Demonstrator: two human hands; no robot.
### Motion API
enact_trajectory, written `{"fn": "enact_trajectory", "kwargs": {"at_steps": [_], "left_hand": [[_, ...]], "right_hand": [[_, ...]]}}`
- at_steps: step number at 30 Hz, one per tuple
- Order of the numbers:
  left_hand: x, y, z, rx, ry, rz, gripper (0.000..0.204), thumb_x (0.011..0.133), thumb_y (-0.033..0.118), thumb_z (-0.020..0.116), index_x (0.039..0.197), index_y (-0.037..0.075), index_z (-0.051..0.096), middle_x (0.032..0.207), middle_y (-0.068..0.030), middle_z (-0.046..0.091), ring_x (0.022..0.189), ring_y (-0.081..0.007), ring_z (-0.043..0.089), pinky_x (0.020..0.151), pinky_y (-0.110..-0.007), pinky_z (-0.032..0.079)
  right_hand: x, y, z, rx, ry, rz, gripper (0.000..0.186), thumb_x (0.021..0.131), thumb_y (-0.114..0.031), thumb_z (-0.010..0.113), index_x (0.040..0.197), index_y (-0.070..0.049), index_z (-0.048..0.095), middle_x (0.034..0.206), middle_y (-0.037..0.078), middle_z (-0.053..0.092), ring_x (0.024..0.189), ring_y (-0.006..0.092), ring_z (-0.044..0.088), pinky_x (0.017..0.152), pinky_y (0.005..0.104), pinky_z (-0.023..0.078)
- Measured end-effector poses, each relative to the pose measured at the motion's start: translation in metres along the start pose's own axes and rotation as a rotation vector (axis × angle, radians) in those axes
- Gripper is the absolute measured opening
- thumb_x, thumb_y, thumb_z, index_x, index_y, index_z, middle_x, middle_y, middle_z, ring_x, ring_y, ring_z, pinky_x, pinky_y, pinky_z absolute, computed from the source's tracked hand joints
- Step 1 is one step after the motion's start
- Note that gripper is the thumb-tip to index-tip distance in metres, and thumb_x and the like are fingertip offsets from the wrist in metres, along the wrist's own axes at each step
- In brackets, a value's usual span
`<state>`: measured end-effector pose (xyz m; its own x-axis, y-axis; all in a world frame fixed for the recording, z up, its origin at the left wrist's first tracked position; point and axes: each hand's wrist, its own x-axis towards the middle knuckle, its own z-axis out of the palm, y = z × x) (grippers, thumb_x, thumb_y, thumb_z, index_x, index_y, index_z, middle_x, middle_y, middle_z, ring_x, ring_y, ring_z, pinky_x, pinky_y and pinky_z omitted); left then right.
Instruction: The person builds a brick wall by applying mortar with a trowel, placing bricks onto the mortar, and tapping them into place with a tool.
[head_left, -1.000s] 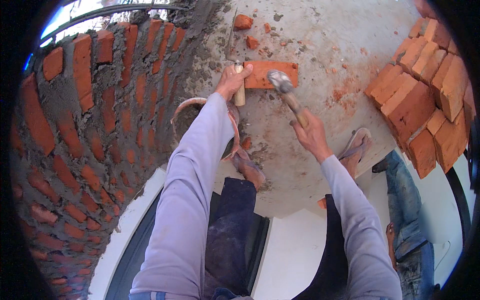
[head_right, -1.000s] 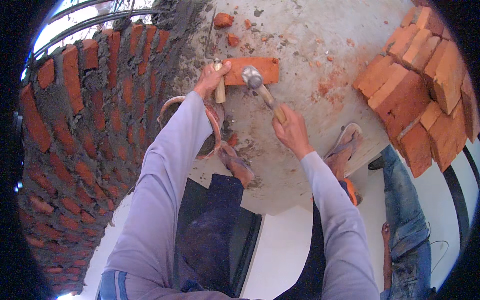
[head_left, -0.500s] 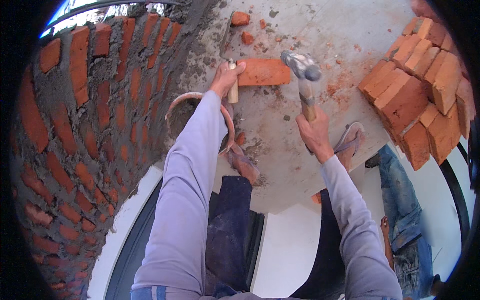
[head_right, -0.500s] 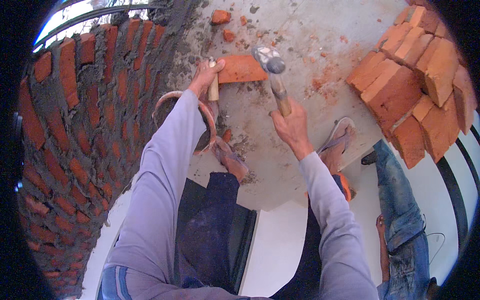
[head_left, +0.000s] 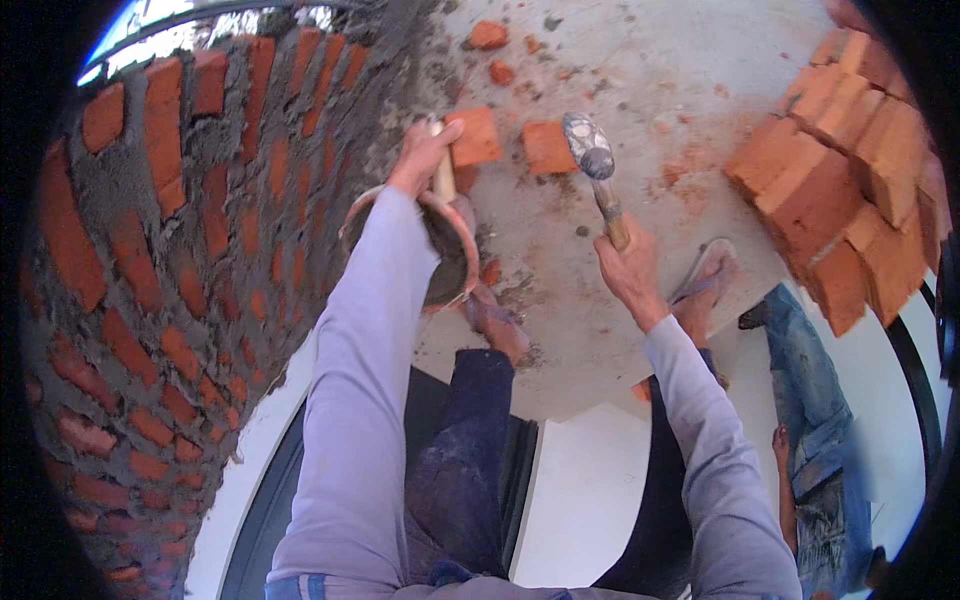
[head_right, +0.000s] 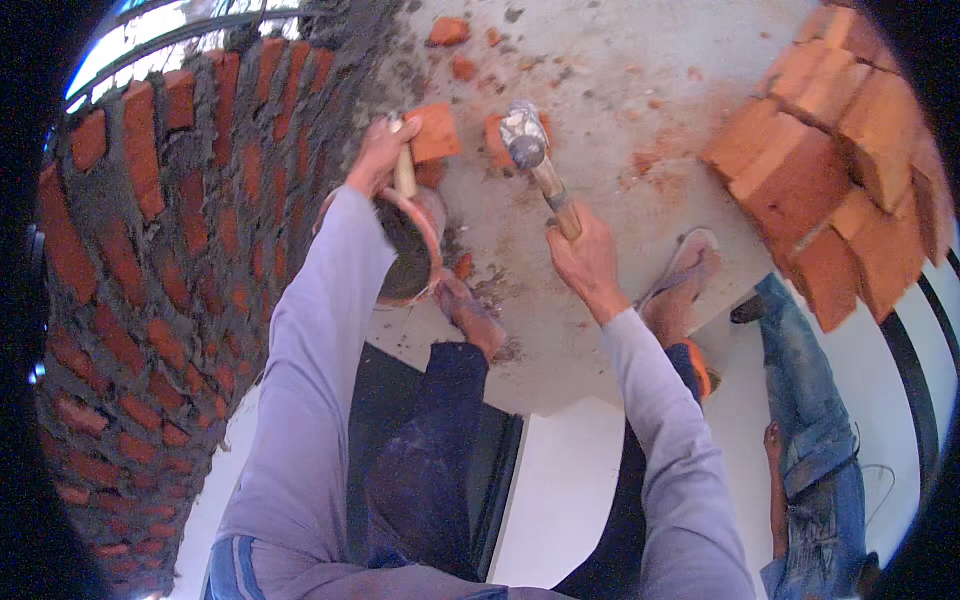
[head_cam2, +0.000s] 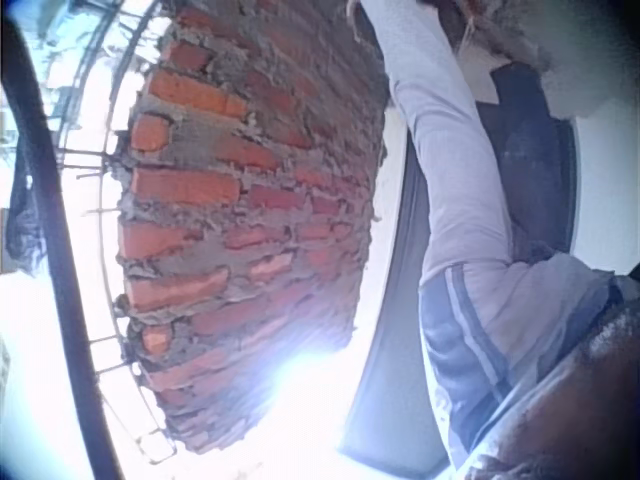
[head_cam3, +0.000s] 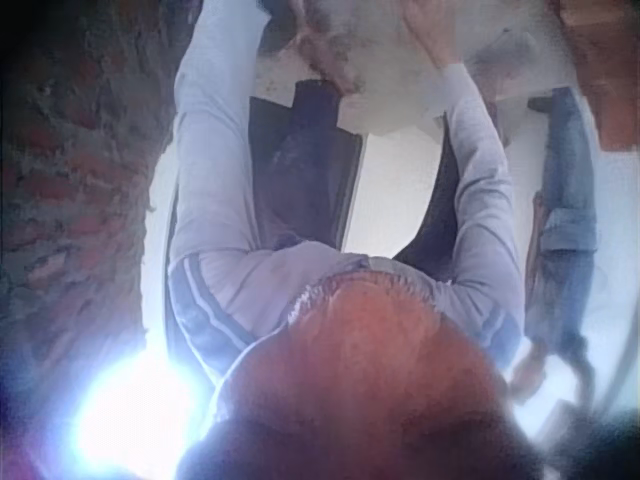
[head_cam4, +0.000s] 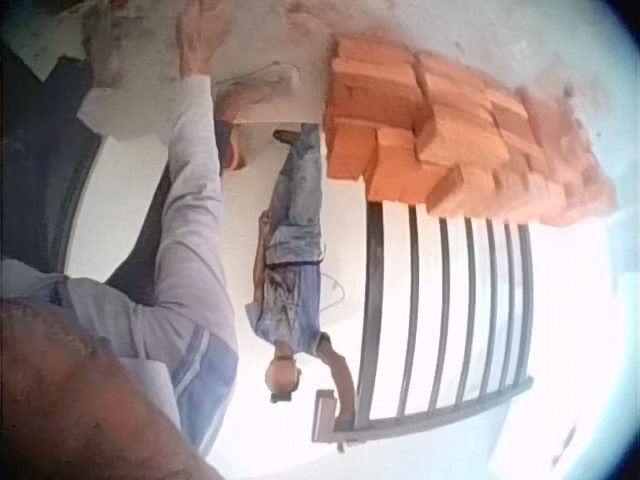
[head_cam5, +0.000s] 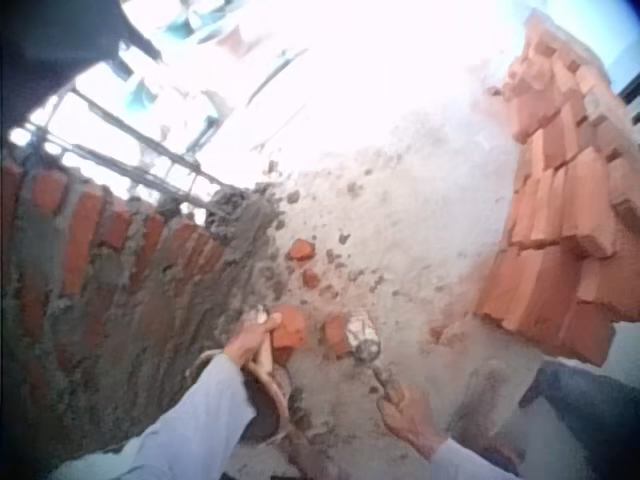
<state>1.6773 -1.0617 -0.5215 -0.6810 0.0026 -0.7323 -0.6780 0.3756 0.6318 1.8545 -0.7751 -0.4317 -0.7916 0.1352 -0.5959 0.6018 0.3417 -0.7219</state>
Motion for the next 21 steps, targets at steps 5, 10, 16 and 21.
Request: {"fn": "enact_trajectory", "kwargs": {"at_steps": [5,10,16,21], "left_hand": [[-0.075,0.058,-0.003,-0.206,-0.232,0.078,0.052,0.086,0.024,0.069,0.128,-0.001,0.049,0.114,-0.0113,0.063,0.099,-0.0194,0.063,0.087,-0.032,0.05],[-0.164,0.169,0.042,0.016,-0.132,0.145,0.042,0.089,0.036,0.066,0.117,0.008,0.054,0.094,-0.0022,0.059,0.083,-0.0134,0.058,0.073,-0.03,0.049],[-0.301,0.225,0.081,-0.097,-0.35,0.017,0.038,0.087,0.038,0.064,0.107,0.007,0.057,0.092,0.0009,0.058,0.084,-0.009,0.055,0.073,-0.027,0.047],[-0.403,0.234,0.105,-0.22,-0.378,0.025,0.035,0.09,0.035,0.059,0.111,0.006,0.059,0.092,-0.0018,0.061,0.09,-0.0126,0.058,0.083,-0.031,0.048]], "right_hand": [[-0.071,-0.025,-0.129,-0.188,0.264,-0.034,0.026,0.078,-0.019,0.065,0.098,-0.003,0.059,0.077,0.019,0.059,0.074,0.035,0.061,0.066,0.0436,0.047],[-0.119,-0.063,-0.28,-0.364,0.748,-0.035,0.036,0.08,-0.026,0.07,0.104,-0.003,0.057,0.088,0.018,0.062,0.082,0.0361,0.062,0.071,0.0431,0.048],[-0.033,-0.067,-0.399,-0.497,0.989,0.092,0.032,0.083,-0.027,0.066,0.1,-0.001,0.056,0.093,0.024,0.062,0.09,0.0432,0.059,0.076,0.0503,0.045],[0.007,-0.053,-0.42,-0.567,0.892,-0.225,0.034,0.089,-0.022,0.057,0.117,-0.003,0.056,0.106,0.02,0.06,0.1,0.0355,0.057,0.086,0.0442,0.045]]}}
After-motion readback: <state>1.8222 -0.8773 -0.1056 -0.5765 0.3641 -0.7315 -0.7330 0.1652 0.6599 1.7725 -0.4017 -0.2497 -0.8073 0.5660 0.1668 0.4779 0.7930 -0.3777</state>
